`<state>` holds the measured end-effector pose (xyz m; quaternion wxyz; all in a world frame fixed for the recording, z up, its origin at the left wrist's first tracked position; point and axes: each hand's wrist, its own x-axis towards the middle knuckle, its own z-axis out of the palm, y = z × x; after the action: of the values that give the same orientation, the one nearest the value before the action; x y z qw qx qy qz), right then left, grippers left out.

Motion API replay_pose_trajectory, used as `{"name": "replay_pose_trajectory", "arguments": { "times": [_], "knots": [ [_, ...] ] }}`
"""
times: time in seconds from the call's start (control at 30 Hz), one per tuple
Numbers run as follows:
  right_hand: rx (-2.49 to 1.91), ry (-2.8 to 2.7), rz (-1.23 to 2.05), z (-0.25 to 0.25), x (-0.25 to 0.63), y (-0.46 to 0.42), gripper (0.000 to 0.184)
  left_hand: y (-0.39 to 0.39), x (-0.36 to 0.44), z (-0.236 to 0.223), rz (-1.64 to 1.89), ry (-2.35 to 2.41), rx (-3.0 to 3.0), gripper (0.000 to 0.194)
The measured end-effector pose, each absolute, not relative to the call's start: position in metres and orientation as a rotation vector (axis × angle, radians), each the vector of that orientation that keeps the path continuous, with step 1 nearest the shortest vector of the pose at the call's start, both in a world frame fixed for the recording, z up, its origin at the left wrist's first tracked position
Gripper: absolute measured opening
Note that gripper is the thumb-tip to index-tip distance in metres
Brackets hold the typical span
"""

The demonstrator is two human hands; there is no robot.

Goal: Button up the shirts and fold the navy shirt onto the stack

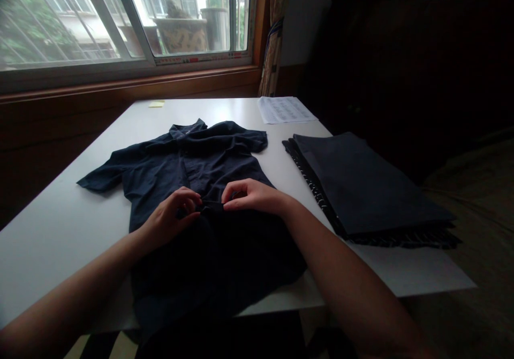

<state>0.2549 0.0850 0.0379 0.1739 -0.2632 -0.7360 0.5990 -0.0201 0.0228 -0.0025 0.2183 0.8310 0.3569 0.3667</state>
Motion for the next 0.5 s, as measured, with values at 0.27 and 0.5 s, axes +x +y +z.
{"name": "replay_pose_trajectory", "arguments": {
  "times": [0.27, 0.5],
  "knots": [
    [-0.558, -1.989, 2.346, 0.047, 0.255, 0.074, 0.032, 0.021, -0.020, 0.004, 0.620, 0.833, 2.436, 0.040],
    [-0.959, -2.008, 1.445, 0.035, 0.249, 0.087, 0.021, 0.016, -0.017, 0.009, 0.463, 0.751, 2.551, 0.025]
  ]
}}
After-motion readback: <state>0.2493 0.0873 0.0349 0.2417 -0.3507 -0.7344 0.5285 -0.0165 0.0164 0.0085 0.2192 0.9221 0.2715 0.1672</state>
